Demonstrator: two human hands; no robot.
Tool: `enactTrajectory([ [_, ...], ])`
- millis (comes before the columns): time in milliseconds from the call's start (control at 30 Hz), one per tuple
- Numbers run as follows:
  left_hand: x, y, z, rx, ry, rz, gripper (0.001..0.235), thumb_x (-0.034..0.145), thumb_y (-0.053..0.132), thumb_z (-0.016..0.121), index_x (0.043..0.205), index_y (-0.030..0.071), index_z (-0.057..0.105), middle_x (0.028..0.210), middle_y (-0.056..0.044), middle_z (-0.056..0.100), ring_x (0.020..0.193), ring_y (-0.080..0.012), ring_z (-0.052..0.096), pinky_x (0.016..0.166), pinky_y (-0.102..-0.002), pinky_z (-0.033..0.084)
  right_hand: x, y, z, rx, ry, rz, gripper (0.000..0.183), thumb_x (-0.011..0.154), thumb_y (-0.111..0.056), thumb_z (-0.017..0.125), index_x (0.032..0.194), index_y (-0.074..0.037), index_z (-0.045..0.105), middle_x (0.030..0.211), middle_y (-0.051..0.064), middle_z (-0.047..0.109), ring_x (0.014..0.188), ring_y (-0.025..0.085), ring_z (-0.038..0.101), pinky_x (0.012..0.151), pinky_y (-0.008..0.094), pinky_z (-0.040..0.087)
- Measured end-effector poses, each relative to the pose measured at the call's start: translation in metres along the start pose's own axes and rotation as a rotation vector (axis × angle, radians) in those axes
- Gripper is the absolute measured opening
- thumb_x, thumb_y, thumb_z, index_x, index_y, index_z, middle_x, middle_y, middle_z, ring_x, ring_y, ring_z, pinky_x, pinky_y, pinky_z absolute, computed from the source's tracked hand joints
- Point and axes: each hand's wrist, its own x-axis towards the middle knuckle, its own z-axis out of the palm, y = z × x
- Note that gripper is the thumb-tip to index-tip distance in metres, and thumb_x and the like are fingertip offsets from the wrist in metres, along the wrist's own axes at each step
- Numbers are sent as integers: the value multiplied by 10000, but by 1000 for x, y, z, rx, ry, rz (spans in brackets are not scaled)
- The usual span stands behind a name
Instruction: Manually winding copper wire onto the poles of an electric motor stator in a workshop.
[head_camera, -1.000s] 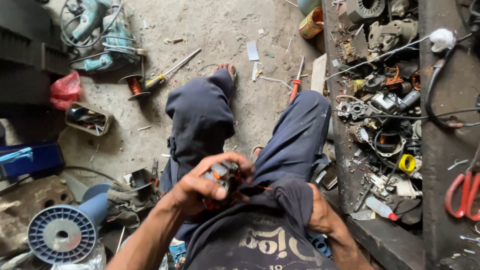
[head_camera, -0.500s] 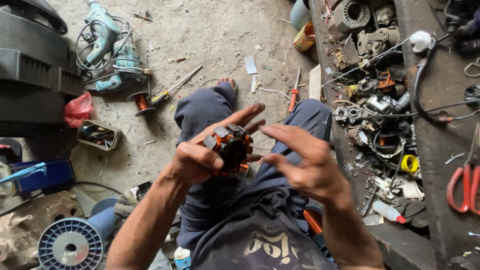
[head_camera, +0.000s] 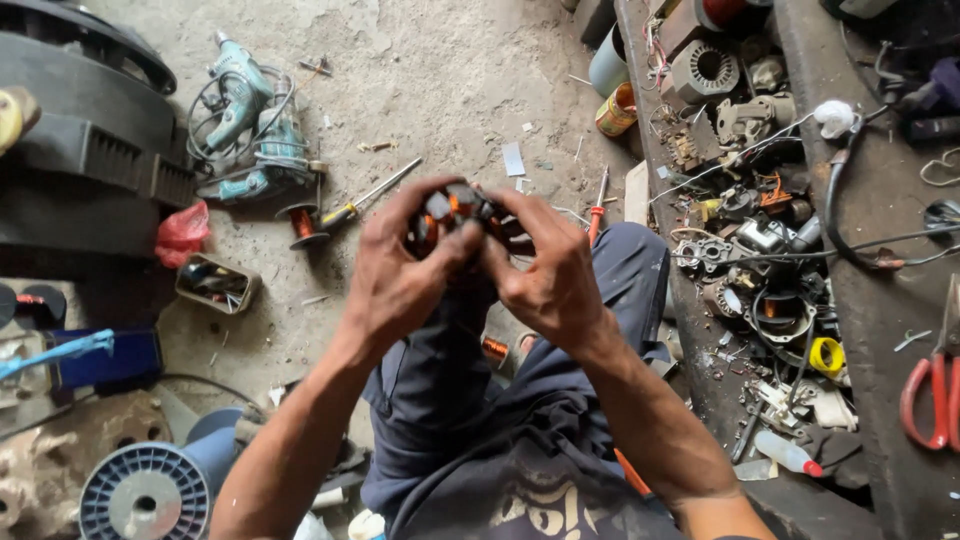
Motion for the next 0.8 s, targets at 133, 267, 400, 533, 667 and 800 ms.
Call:
enactTrajectory([
  [133,3,6,1,345,135,249,433,899,248,796,1256,50,655,1097,-183,639,918,-426,694,789,-485,579,18,-16,-5,74,-111,51,271,970,-67,681,1240,-44,672,1032,163,746,883,307,766,712,392,673],
  [267,8,0,-1,251,128,199,401,896,194,766,1247,45,644,984,-213,681,874,-400,708,700,-449,567,25,0,-15,-43,-185,28,375,904,-30,725,1275,-51,679,1037,200,737,961,348,742,693,410,646],
  [400,2,-15,-10,-45,248,71,340,878,197,808,1192,110,712,986,-118,666,889,-173,629,795,-318,567,-2,9,-39,241,-322,359,179,960,-95,676,1123,-47,732,632,35,600,627,102,542,576,277,514],
  [533,32,-38,-42,2,416,395,200,1054,161,684,1168,0,651,944,-124,680,790,-231,645,696,-333,590,-7,11,-81,252,-429,280,164,1033,-57,575,1070,17,717,699,12,567,538,86,412,429,227,315],
  [667,44,-40,-79,54,566,489,169,1062,103,709,1178,-2,646,992,-169,671,844,-295,694,720,-368,658,-14,-23,-117,118,-427,275,177,995,-70,596,1063,18,734,761,26,632,563,77,404,506,222,321],
  [800,47,-50,-116,8,630,542,186,1123,19,702,1273,-41,610,1043,-208,655,850,-298,658,778,-360,599,-29,-39,-142,74,-421,207,276,923,-32,640,1188,12,702,690,25,646,453,59,403,359,205,257],
])
